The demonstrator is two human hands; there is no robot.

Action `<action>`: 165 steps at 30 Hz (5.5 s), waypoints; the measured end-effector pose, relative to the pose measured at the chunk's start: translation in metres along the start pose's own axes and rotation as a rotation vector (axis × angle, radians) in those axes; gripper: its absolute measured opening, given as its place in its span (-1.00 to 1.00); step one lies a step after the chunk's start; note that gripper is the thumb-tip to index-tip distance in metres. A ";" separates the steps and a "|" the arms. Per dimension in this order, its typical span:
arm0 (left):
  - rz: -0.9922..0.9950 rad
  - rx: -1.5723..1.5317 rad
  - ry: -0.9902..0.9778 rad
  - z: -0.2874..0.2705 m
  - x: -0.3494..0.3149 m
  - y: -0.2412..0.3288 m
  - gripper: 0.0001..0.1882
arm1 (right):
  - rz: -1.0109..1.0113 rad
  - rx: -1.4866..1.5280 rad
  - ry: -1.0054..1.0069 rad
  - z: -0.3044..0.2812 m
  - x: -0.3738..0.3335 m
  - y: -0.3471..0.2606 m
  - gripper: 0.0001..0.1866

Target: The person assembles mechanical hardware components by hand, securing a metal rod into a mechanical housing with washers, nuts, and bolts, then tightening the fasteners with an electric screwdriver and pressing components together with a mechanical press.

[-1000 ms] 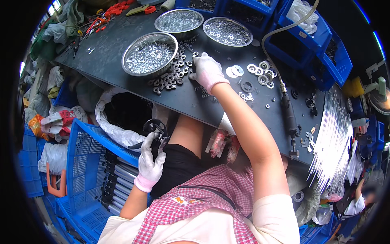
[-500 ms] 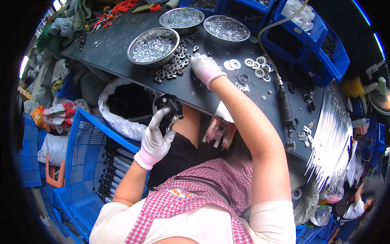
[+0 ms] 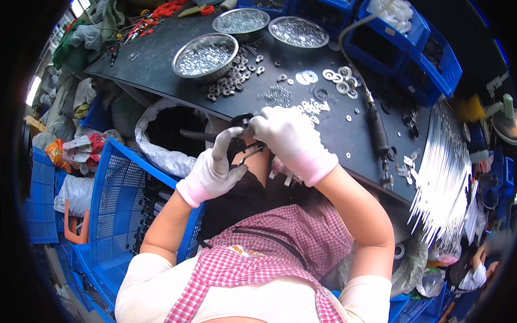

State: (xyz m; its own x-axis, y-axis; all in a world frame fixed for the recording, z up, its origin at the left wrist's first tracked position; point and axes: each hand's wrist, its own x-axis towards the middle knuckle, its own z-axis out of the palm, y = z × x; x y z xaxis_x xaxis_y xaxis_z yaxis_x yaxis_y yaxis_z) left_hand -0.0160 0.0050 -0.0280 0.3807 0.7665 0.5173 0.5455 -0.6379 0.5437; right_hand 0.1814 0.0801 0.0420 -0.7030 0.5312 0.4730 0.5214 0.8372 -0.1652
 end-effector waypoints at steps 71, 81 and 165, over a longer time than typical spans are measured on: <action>0.346 0.236 -0.048 0.061 0.075 0.086 -0.30 | 0.951 0.995 0.592 -0.046 -0.120 -0.034 -0.85; 0.304 -0.049 -0.021 0.069 0.070 0.085 -0.33 | 0.974 1.367 1.015 -0.024 -0.106 -0.054 -0.89; -0.441 -0.795 0.114 0.056 0.029 0.093 -0.28 | 1.580 -0.645 -0.546 -0.177 -0.310 0.266 -0.64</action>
State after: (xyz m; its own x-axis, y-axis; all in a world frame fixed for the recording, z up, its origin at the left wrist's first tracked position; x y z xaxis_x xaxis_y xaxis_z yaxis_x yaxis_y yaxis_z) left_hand 0.0875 -0.0283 0.0003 0.1610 0.9677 0.1938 -0.0666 -0.1853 0.9804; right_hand 0.6239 0.1147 0.0045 0.6049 0.7879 -0.1158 0.7838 -0.5633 0.2613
